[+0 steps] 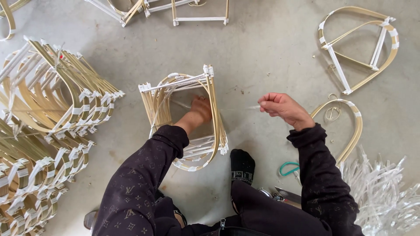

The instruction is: Assembling bamboo furniture frames using strips, adhesive, and hand tools like knives and pliers.

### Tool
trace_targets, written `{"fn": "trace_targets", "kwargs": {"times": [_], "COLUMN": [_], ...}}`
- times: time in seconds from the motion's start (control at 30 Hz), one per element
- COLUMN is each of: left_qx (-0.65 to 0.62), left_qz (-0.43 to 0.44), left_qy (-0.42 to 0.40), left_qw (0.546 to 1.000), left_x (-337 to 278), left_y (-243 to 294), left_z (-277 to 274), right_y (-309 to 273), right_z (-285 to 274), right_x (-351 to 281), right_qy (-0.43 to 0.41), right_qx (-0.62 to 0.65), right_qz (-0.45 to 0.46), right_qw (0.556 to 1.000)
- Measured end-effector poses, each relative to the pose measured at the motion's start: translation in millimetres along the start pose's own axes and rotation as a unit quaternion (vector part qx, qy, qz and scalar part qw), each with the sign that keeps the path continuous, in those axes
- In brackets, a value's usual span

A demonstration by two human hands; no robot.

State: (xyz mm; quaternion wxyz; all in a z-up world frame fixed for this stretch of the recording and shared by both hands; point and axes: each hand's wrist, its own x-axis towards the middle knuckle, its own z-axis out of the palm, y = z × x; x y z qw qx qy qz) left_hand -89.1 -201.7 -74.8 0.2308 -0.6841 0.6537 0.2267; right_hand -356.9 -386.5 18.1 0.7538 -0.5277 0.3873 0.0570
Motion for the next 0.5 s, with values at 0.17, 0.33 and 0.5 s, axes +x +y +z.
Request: {"fn": "trace_targets", "kwargs": {"times": [0.17,0.33,0.5], "left_qx": [-0.034,-0.005,-0.405], "left_qz": [0.068,0.056,-0.014], "left_qy": [-0.133,-0.168,-0.009], "left_qw": [0.988,0.984,0.914], "left_x": [12.9,-65.7,-146.8], "left_y": [-18.0,-33.7,-48.9], "left_z": [43.7,-39.9,-108.1], "right_y": [-39.3,-58.7,-37.8], "right_z": [45.3,92.3,107.9], "right_x": [-24.4,-32.3,-10.1], "right_qy": [-0.021,0.064,0.107], "right_qx": [0.135,-0.028,-0.198], "right_qz": [-0.152,-0.208,-0.249], "right_qw": [0.979,0.976,0.942]}}
